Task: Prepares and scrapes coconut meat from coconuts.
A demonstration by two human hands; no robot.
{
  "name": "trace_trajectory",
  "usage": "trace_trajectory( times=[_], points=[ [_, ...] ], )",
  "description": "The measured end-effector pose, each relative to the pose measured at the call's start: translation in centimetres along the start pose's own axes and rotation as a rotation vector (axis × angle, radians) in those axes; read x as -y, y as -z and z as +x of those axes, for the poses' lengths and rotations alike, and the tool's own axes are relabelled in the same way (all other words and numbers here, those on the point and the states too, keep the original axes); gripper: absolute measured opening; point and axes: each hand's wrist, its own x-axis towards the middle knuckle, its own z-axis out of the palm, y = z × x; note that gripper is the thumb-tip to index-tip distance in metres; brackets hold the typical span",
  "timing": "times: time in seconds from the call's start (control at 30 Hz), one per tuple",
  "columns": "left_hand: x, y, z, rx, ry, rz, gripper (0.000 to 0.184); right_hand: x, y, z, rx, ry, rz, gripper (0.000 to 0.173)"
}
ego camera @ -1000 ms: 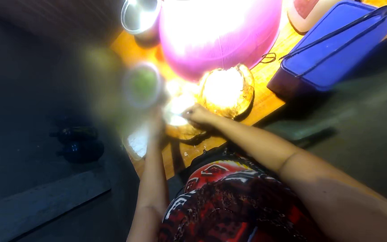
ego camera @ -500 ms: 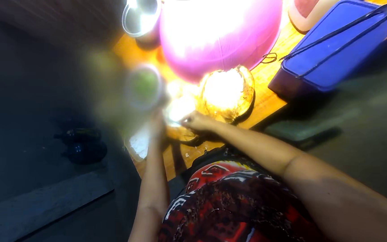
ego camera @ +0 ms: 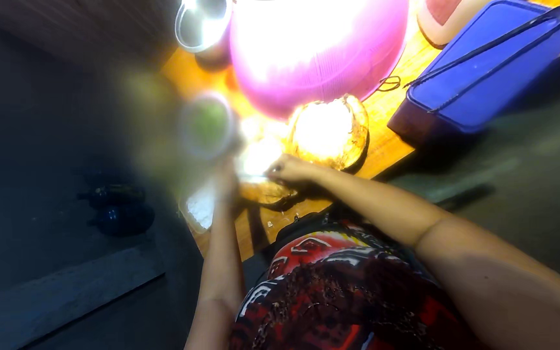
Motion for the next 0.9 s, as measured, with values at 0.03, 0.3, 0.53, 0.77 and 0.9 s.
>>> trace_trajectory(
  times=[0.03,0.3,0.53,0.77,0.9],
  points=[
    [-0.1,-0.1,0.0,-0.002,0.005,-0.009,0.025,0.1,0.0,0.4,-0.037,-0.022,0.024,0.028],
    [-0.3,0.0,-0.1,0.005,-0.018,-0.019,0.025,-0.3,-1.1,-0.1,0.04,-0.041,0.016,0.029],
    [0.1,0.0,0.0,-0.013,-0.015,-0.04,0.024,-0.4,-2.3,1.6,-0.075,-0.038,0.261,0.028],
    [0.0,0.0,0.1,-0.005,-0.019,-0.023,0.024,-0.4,-0.2,0.9,-0.032,-0.089,0.113,0.027],
    [0.1,0.0,0.2,-0.017,-0.003,-0.004,0.024,0.3,-2.0,1.6,-0.065,-0.068,0.265,0.028]
  ],
)
